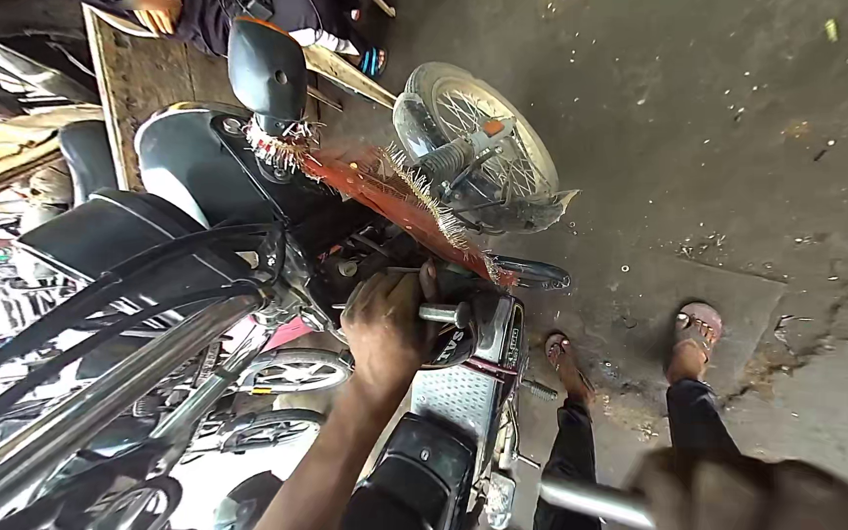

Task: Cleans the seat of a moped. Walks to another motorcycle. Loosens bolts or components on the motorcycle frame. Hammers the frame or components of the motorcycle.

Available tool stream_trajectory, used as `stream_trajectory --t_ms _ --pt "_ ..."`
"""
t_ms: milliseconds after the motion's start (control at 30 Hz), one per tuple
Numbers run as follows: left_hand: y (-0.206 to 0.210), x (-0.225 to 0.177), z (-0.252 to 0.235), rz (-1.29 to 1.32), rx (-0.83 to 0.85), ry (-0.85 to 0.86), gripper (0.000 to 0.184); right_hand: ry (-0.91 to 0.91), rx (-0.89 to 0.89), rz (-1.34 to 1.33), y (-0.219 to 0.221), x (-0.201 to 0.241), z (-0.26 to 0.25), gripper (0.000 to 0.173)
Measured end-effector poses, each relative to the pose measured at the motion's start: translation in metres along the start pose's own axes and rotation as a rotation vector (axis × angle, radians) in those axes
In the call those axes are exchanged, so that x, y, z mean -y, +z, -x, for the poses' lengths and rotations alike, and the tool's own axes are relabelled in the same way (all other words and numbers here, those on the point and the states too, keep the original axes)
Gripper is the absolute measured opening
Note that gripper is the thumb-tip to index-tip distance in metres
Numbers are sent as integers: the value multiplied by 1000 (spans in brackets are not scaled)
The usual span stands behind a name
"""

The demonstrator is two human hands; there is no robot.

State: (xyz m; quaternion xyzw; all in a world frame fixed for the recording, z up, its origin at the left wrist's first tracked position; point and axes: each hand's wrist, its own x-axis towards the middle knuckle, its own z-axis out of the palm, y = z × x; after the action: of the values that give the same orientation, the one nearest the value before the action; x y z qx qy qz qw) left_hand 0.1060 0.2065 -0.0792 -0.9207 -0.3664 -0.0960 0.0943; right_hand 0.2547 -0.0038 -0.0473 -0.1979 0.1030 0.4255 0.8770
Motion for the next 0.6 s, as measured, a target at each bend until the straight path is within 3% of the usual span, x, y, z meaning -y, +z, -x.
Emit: stream_trajectory --t_ms 33,100,167,333,433,600 --pt "0 1 0 -6 13 -5 47 86 -23 45 -3 -27 9 45" --pt "-2 5 5 -56 62 3 48 493 -67 126 -8 -76 15 46" --pt "1 18 10 -104 91 40 47 688 -71 194 -17 -82 3 47" --pt "-5 7 7 -69 81 29 49 501 -198 134 -38 -40 2 53" --pt "-1 -7 6 -63 55 134 47 544 -247 130 -49 -33 1 53" --pt "-5 -4 8 -44 47 131 50 621 -274 185 -60 -33 17 52"
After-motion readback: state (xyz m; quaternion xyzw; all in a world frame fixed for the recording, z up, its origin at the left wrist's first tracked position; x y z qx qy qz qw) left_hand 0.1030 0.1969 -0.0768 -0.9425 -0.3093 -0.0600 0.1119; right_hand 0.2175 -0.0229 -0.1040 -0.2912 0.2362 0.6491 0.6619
